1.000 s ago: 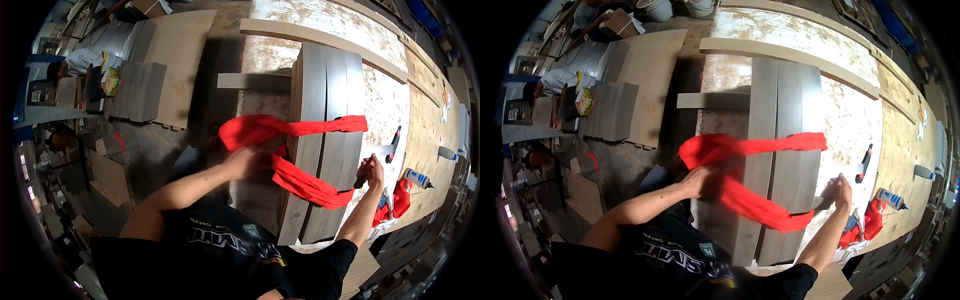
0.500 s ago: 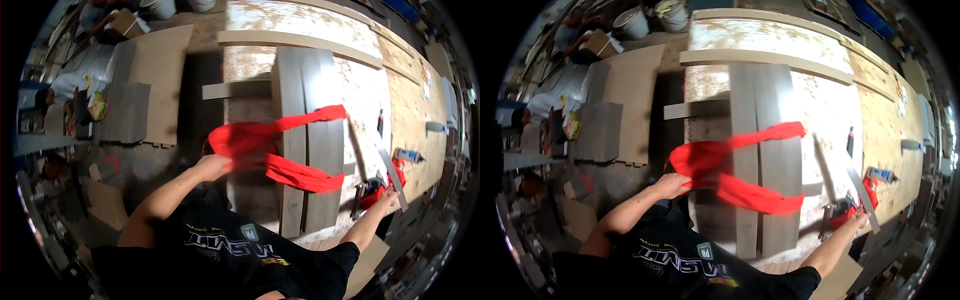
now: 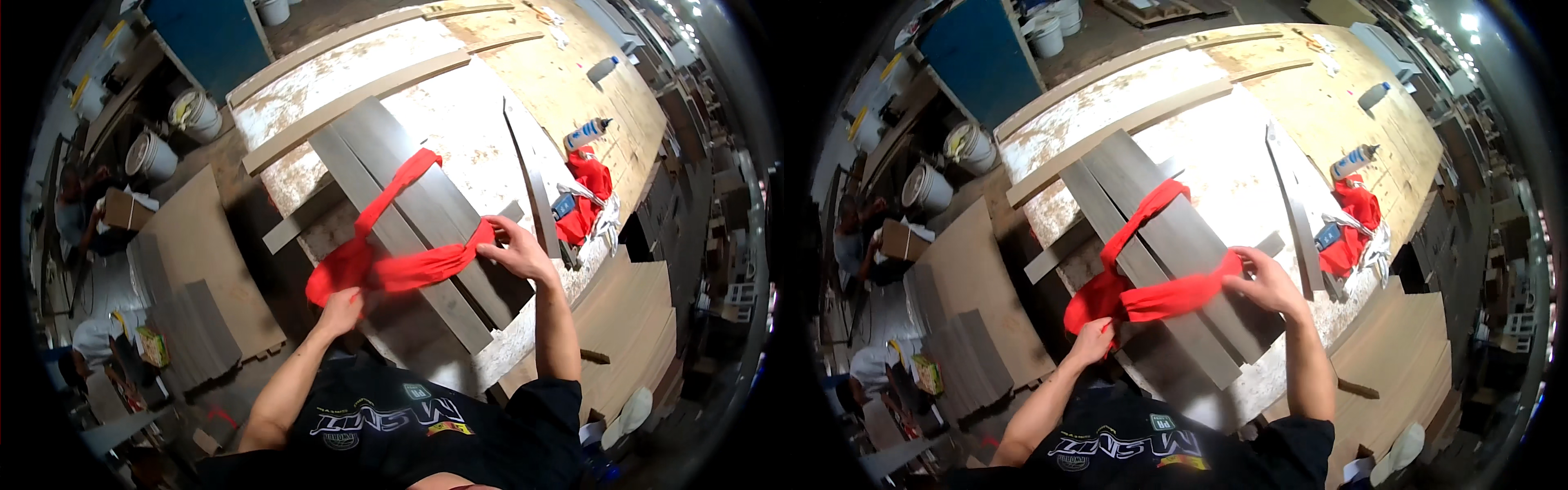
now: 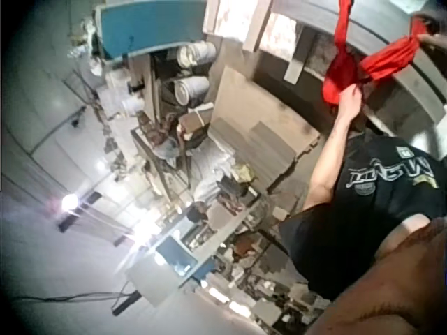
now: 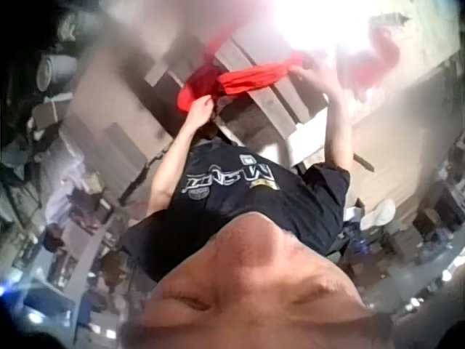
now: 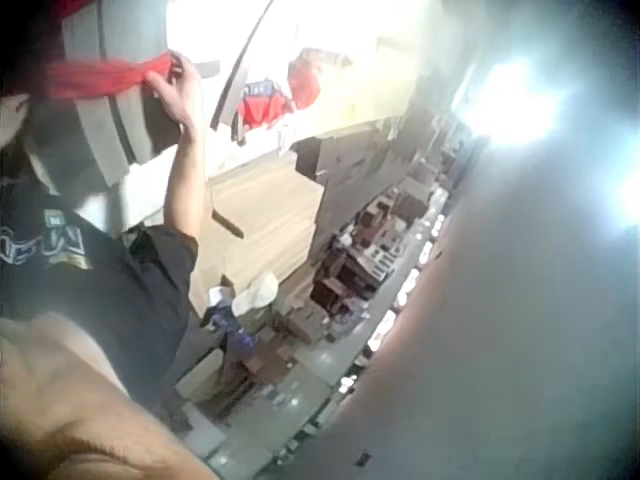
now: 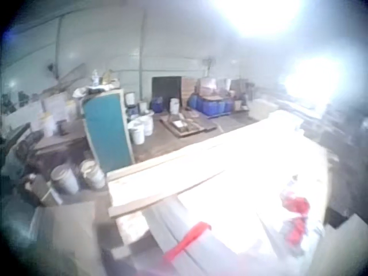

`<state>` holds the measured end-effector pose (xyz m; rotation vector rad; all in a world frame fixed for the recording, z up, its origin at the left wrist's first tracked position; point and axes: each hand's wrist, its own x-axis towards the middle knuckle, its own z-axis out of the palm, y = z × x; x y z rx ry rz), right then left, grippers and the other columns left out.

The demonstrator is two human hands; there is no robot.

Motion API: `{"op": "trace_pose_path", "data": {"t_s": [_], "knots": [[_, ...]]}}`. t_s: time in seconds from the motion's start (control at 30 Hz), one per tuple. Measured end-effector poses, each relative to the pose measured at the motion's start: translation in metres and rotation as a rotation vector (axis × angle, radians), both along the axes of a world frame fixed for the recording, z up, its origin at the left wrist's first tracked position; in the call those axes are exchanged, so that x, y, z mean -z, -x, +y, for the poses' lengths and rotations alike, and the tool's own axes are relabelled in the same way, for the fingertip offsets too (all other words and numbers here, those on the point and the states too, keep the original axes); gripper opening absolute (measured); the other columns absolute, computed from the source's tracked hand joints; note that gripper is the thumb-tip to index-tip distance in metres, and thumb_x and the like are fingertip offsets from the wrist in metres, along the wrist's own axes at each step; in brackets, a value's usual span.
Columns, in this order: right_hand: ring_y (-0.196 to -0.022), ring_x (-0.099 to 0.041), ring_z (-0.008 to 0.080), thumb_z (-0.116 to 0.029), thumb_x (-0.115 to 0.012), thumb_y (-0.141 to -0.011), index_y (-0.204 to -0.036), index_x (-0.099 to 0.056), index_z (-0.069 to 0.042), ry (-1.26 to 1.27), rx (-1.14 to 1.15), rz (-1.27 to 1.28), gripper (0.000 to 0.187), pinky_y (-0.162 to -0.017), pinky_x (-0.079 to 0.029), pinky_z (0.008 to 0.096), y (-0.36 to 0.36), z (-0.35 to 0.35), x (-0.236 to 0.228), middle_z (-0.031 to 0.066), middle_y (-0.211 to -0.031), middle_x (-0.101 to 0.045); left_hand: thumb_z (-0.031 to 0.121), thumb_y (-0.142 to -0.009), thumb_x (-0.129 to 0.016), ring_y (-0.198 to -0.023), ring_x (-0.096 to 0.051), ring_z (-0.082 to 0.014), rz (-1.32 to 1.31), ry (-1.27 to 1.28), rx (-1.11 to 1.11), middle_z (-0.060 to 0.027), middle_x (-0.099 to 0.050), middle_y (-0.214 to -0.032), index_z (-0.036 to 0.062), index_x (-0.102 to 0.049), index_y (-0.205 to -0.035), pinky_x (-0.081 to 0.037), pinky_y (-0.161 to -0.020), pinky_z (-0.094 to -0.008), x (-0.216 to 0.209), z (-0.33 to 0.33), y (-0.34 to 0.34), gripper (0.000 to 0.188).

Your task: The person wraps a red strap around a stack of wood planks on a workbench and ties it into a knot, then places additional wooden strips across the top of the bound stack.

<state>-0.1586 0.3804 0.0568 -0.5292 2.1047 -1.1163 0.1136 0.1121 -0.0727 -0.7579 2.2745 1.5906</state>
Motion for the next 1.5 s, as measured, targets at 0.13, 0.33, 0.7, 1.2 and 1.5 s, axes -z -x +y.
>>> {"op": "trace_pose_path", "data": {"t_s": [0.13, 0.33, 0.7, 1.2, 1.5], "knots": [[-0.080, -0.067, 0.0146, -0.014, -0.070, -0.087, -0.103, -0.072, 0.003, 0.112, 0.208, 0.175, 0.023, -0.076, -0.052, 0.0279, 0.025, -0.001, 0.035, 0.0098, -0.086, -0.073, 0.033, -0.102, -0.055, -0.068, -0.068, -0.0227, 0.106, -0.080, 0.062, -0.0126, -0.069, -0.073, 0.0014, -0.067, -0.086, -0.051, -0.066, -0.0355, -0.016, 0.001, 0.015, 0.037], [-0.090, -0.067, 0.0144, -0.024, -0.064, -0.092, -0.109, -0.073, -0.002, 0.048, 0.246, 0.207, 0.029, -0.082, -0.052, 0.0303, 0.050, -0.061, 0.055, 0.0091, -0.096, -0.074, 0.042, -0.103, -0.047, -0.070, -0.069, -0.0236, 0.007, 0.033, 0.100, -0.0103, -0.069, -0.071, 0.0045, -0.069, -0.078, -0.052, -0.067, -0.0365, 0.004, -0.014, -0.011, 0.051], [-0.080, -0.065, 0.0133, -0.019, -0.062, -0.098, -0.111, -0.069, 0.001, 0.168, 0.302, 0.278, 0.025, -0.073, -0.052, 0.0285, 0.037, -0.051, 0.048, 0.0065, -0.088, -0.071, 0.054, -0.101, -0.044, -0.090, -0.070, -0.0319, -0.216, -0.066, 0.044, -0.0137, -0.074, -0.087, 0.0061, -0.072, -0.095, -0.051, -0.082, -0.0417, 0.054, 0.004, -0.056, 0.055], [-0.088, -0.066, 0.0319, -0.046, -0.038, -0.105, -0.132, -0.052, -0.006, 0.748, 0.948, -1.196, 0.050, -0.084, -0.057, 0.0456, -0.234, -0.124, 0.180, 0.0174, -0.112, -0.066, 0.037, -0.102, -0.054, -0.072, -0.066, -0.0323, 0.041, 0.080, 0.627, -0.0186, -0.066, -0.079, 0.0036, -0.067, -0.099, -0.052, -0.070, -0.0406, -0.047, -0.023, -0.081, 0.036], [-0.086, -0.066, 0.0281, -0.039, -0.041, -0.105, -0.128, -0.055, -0.006, 1.342, 0.892, -0.999, 0.043, -0.077, -0.057, 0.0429, -0.221, -0.138, 0.251, 0.0155, -0.109, -0.066, 0.035, -0.094, -0.066, -0.110, -0.061, -0.0392, 0.534, 0.201, 0.169, -0.0230, -0.065, -0.112, 0.0007, -0.065, -0.119, -0.048, -0.095, -0.0437, -0.060, -0.070, 0.078, 0.043]]}}
